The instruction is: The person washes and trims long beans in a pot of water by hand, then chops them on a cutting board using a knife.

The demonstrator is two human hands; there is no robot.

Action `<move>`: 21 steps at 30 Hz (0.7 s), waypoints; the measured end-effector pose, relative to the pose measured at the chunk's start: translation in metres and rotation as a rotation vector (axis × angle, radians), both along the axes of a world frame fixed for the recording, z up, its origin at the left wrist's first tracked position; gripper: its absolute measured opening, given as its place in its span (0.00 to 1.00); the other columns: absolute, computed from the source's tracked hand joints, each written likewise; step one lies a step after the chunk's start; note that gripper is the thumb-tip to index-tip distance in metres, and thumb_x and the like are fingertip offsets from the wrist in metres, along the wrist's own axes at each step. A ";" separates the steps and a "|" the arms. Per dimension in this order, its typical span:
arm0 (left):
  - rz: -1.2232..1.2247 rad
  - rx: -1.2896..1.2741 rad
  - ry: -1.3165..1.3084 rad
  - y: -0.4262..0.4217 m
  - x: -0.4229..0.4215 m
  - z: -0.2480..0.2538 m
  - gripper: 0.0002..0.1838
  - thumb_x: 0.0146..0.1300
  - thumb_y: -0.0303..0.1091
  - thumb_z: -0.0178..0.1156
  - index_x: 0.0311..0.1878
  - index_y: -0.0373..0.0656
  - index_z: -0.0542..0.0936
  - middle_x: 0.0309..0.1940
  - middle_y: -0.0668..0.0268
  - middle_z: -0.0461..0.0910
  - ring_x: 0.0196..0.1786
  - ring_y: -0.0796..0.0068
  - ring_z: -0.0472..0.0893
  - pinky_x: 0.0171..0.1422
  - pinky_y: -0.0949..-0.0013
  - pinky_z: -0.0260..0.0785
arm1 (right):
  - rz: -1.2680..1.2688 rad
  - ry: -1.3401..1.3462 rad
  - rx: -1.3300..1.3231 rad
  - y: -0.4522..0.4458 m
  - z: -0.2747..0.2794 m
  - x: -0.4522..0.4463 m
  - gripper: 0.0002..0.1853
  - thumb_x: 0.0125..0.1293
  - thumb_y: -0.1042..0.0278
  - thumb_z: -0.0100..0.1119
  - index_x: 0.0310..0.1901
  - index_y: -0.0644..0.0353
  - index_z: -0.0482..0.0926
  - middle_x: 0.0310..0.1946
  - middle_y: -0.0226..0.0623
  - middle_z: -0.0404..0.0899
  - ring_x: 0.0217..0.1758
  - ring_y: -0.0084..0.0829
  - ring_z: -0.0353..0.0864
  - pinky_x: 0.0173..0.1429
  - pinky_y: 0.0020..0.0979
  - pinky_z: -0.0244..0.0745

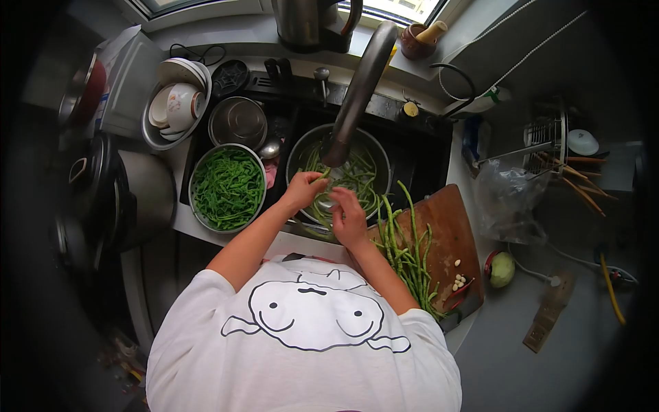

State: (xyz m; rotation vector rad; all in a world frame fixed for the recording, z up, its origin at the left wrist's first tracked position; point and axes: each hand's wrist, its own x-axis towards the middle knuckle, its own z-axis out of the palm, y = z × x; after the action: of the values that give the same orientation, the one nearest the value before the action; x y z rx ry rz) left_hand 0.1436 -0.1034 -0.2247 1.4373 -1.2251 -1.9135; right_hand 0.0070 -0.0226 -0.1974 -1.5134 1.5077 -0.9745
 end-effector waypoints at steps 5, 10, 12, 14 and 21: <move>-0.301 0.070 -0.139 -0.005 0.009 0.018 0.10 0.58 0.37 0.54 0.34 0.39 0.78 0.20 0.75 0.71 0.23 0.88 0.65 0.28 0.82 0.56 | 0.124 0.116 -0.278 -0.049 -0.005 -0.024 0.17 0.54 0.82 0.47 0.47 0.61 0.70 0.44 0.44 0.71 0.35 0.38 0.77 0.40 0.31 0.72; -0.166 0.091 0.081 -0.012 0.018 0.006 0.10 0.59 0.37 0.53 0.32 0.41 0.78 0.19 0.76 0.70 0.24 0.88 0.65 0.30 0.83 0.55 | 0.217 0.136 -0.029 -0.064 0.009 -0.014 0.11 0.56 0.72 0.50 0.43 0.56 0.71 0.35 0.42 0.73 0.34 0.45 0.75 0.35 0.40 0.70; -0.124 0.036 0.120 -0.014 0.021 0.003 0.11 0.60 0.38 0.52 0.33 0.40 0.77 0.20 0.76 0.70 0.25 0.88 0.66 0.31 0.82 0.56 | 0.193 0.157 0.008 -0.068 0.003 -0.008 0.11 0.56 0.69 0.51 0.42 0.55 0.71 0.33 0.43 0.73 0.34 0.46 0.74 0.34 0.40 0.70; -0.101 -0.120 -0.027 -0.014 0.022 -0.004 0.12 0.59 0.37 0.52 0.31 0.37 0.77 0.20 0.75 0.71 0.25 0.87 0.66 0.30 0.81 0.57 | 0.167 0.178 0.051 -0.070 -0.005 -0.002 0.10 0.56 0.66 0.51 0.41 0.54 0.72 0.32 0.43 0.74 0.33 0.46 0.74 0.33 0.41 0.69; 0.103 -0.313 -0.042 -0.015 0.016 0.014 0.13 0.56 0.35 0.55 0.40 0.36 0.78 0.26 0.67 0.78 0.30 0.82 0.73 0.37 0.77 0.64 | -0.194 0.419 0.489 -0.103 -0.074 -0.040 0.16 0.55 0.59 0.52 0.43 0.58 0.72 0.34 0.46 0.75 0.39 0.45 0.75 0.41 0.42 0.70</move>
State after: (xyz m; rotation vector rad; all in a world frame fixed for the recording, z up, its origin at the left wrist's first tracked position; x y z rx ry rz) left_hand 0.1598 -0.1183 -0.2102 1.3506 -1.3706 -1.5501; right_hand -0.0329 -0.1258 -0.2718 -1.2722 2.0387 -0.3470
